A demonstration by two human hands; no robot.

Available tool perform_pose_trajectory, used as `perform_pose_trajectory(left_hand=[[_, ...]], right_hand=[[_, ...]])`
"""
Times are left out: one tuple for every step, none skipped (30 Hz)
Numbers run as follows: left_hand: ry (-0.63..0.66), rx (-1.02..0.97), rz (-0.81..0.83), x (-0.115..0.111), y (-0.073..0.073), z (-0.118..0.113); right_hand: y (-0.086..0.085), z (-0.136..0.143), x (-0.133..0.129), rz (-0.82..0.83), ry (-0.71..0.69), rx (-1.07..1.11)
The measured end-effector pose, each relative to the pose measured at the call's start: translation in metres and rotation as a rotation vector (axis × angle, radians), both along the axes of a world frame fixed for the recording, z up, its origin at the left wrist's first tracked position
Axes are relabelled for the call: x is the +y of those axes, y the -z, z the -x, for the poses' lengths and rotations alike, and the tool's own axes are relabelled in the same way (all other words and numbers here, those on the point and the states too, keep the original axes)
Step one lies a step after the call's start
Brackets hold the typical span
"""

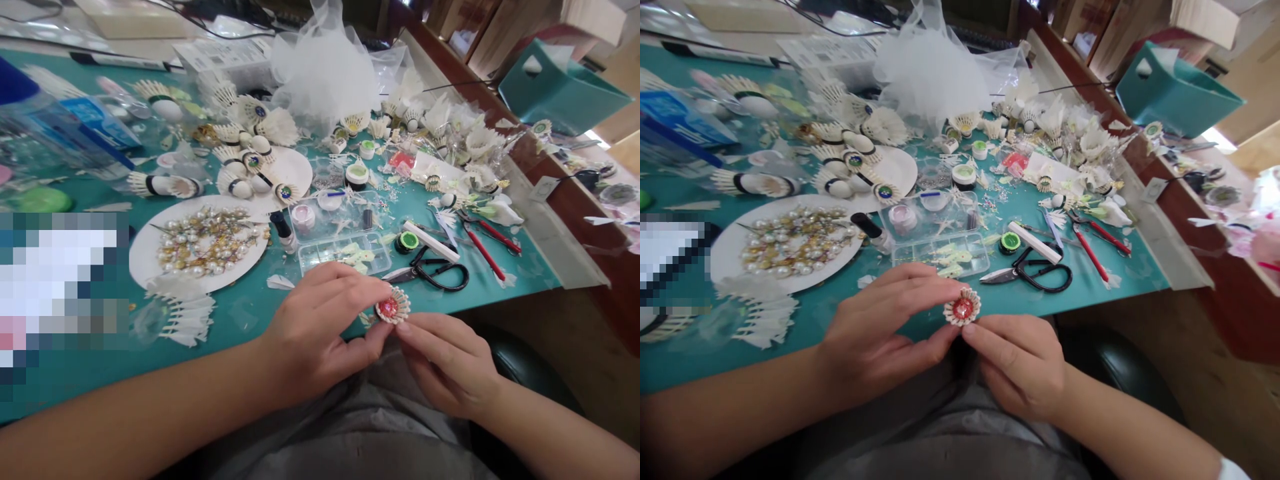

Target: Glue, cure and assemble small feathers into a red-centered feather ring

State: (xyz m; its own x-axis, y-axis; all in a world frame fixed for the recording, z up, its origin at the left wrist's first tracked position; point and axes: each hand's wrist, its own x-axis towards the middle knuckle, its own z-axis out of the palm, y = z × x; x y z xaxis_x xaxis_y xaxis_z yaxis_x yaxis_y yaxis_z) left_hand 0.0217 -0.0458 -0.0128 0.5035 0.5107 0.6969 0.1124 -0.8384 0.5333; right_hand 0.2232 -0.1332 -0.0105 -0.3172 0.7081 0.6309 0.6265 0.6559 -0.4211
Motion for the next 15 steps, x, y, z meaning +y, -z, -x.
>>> perform_pose_trajectory(left_hand=[[0.006,-0.005,-0.003,0.0003,0.0000,-0.0003],[0.020,-0.008,-0.005,0.0007,0.0002,-0.0006],[0.038,-0.012,-0.003,0.0012,0.0004,-0.0007],[0.061,-0.020,-0.002,0.0016,0.0008,-0.0008],[0.085,-0.028,-0.004,0.0019,0.0011,-0.0008],[0.106,-0.033,-0.004,0.0021,0.0014,-0.0006],[0.123,-0.031,0.000,0.0021,0.0015,-0.0004],[0.132,-0.027,0.003,0.0020,0.0014,-0.0001],[0.134,-0.023,0.006,0.0018,0.0013,0.0002],[0.130,-0.017,0.010,0.0015,0.0011,0.0005],[0.124,-0.013,0.011,0.0013,0.0010,0.0008],[0.116,-0.012,0.006,0.0010,0.0008,0.0010],[0.111,-0.011,-0.005,0.0008,0.0008,0.0011],[0.106,-0.006,-0.018,0.0007,0.0009,0.0011],[0.103,0.003,-0.028,0.0007,0.0010,0.0010]], right_hand=[[0.0008,-0.0002,0.0000,0.000,-0.005,-0.002],[0.0017,-0.0003,-0.0002,0.000,-0.010,-0.003],[0.0026,-0.0005,-0.0004,0.001,-0.014,-0.004],[0.0034,-0.0006,-0.0006,0.003,-0.017,-0.005],[0.0040,-0.0008,-0.0008,0.005,-0.020,-0.008],[0.0044,-0.0010,-0.0009,0.005,-0.023,-0.011],[0.0046,-0.0012,-0.0009,0.007,-0.024,-0.014],[0.0046,-0.0014,-0.0009,0.007,-0.029,-0.018],[0.0045,-0.0016,-0.0007,0.007,-0.036,-0.020],[0.0042,-0.0018,-0.0005,0.007,-0.043,-0.021],[0.0039,-0.0020,-0.0003,0.007,-0.052,-0.026],[0.0036,-0.0020,-0.0001,0.008,-0.059,-0.035],[0.0033,-0.0020,0.0000,0.009,-0.061,-0.046],[0.0030,-0.0018,-0.0001,0.009,-0.062,-0.060],[0.0028,-0.0015,-0.0002,0.012,-0.062,-0.073]])
